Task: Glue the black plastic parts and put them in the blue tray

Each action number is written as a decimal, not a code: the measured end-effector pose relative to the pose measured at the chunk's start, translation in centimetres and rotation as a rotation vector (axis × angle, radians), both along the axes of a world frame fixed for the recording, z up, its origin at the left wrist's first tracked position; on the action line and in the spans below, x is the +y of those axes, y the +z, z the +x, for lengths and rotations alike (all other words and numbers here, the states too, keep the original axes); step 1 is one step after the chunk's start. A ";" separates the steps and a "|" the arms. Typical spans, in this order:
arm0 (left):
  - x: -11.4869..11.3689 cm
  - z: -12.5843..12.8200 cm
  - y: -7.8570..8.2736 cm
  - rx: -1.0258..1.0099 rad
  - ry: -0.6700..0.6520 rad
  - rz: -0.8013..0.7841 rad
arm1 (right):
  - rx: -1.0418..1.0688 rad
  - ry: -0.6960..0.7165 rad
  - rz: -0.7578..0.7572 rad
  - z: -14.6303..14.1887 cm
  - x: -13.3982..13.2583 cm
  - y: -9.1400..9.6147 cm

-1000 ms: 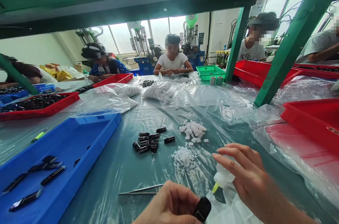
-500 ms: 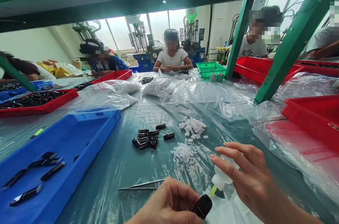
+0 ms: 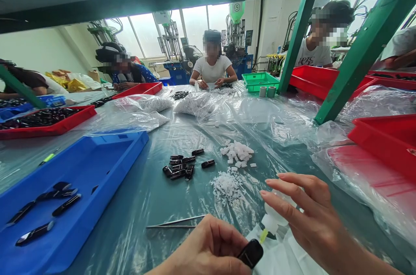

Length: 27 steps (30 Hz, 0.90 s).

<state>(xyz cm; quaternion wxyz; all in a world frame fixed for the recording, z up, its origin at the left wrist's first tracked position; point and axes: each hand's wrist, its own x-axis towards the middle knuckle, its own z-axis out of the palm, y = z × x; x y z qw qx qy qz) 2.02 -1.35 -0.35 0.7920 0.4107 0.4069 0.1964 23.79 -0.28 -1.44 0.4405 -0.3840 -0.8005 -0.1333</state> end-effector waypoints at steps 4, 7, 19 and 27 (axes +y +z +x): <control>0.0 0.0 0.2 0.008 -0.007 0.008 | -0.007 0.007 -0.001 0.3 0.0 0.1; -0.1 0.1 0.1 0.004 -0.016 0.014 | -0.071 0.026 0.014 0.6 0.0 0.2; 0.0 0.1 -0.1 -0.006 -0.029 0.029 | -0.005 0.006 0.003 0.4 -0.3 0.3; -0.1 0.0 -0.2 -0.024 -0.026 0.015 | -0.028 0.019 0.028 0.5 -0.3 0.4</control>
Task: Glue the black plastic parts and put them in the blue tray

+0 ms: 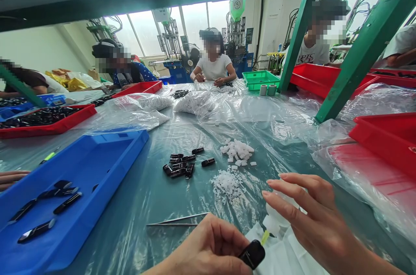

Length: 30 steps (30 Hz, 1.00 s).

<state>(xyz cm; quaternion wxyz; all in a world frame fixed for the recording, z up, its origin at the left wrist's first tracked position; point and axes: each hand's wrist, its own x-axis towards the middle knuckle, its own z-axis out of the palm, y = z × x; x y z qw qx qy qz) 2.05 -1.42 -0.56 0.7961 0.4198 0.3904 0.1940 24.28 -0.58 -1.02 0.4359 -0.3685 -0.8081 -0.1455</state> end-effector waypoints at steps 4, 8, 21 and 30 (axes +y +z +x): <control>0.0 0.1 0.1 0.020 -0.001 -0.016 | -0.007 0.033 0.009 -0.1 0.0 -0.1; -0.1 0.1 0.1 0.021 0.009 -0.018 | 0.016 0.039 -0.009 -0.1 0.0 -0.3; -0.2 0.1 -0.1 0.002 0.017 -0.030 | 0.023 0.048 -0.034 -0.1 0.0 -0.6; 0.2 0.2 0.9 -0.045 -0.039 -0.008 | -0.016 0.029 -0.029 0.3 0.3 -0.5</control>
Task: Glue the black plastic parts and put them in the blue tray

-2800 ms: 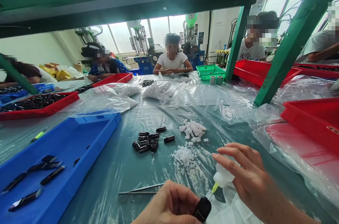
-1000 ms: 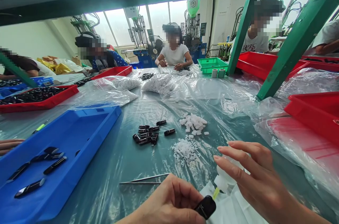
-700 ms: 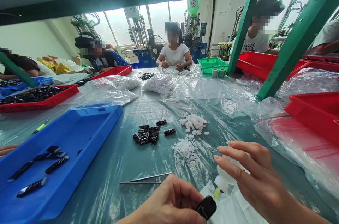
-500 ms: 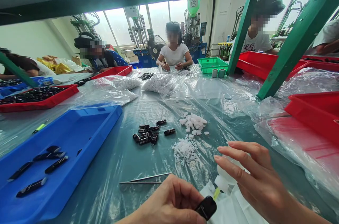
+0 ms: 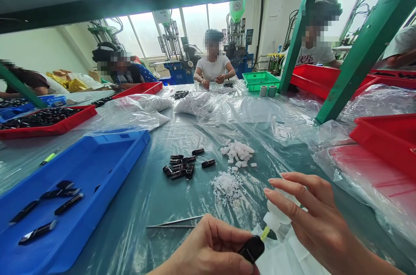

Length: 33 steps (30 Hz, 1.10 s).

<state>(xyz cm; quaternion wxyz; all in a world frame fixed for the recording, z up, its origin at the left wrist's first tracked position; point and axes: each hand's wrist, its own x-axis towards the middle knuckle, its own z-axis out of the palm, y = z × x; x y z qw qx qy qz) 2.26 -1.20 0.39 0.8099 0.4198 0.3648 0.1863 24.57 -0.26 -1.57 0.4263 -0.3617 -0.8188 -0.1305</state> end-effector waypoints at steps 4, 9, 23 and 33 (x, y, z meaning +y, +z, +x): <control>0.0 0.1 -0.2 0.039 0.063 -0.019 | 0.010 -0.022 0.011 -0.2 0.1 0.0; -0.3 0.1 -1.2 0.014 0.127 -0.044 | 0.020 -0.034 0.001 -0.3 0.1 -0.1; -0.3 0.3 -1.2 0.017 0.232 0.062 | -0.071 -0.019 -0.005 0.4 0.1 -0.3; -0.6 0.3 -1.1 0.011 0.209 0.137 | -0.085 0.010 -0.011 0.7 -0.1 -0.3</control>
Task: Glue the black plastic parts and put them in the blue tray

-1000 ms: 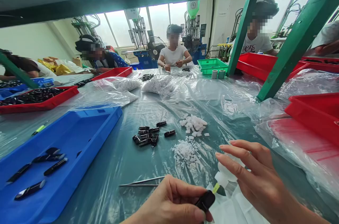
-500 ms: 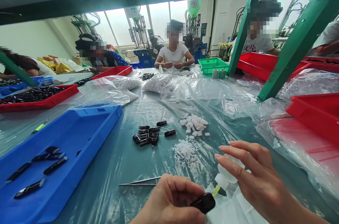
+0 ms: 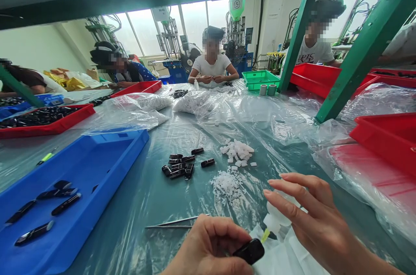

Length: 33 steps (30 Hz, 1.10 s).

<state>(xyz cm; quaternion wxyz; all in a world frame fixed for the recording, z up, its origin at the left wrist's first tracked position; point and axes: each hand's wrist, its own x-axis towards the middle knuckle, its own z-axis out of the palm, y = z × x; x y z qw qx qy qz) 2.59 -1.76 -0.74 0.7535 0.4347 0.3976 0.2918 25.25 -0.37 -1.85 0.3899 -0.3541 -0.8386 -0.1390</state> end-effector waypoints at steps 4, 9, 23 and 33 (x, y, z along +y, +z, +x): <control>0.1 0.0 0.1 -0.003 -0.009 -0.008 | 0.013 0.004 0.002 -0.1 0.0 0.1; 0.1 0.1 0.2 0.009 0.006 -0.014 | -0.008 0.008 -0.002 0.0 0.1 0.0; 0.0 -0.1 -0.1 -0.007 0.038 0.014 | 0.072 -0.078 0.006 -1.0 0.4 0.4; -0.2 0.4 1.1 0.128 0.183 0.108 | 0.021 -0.144 -0.004 -0.6 1.2 -0.4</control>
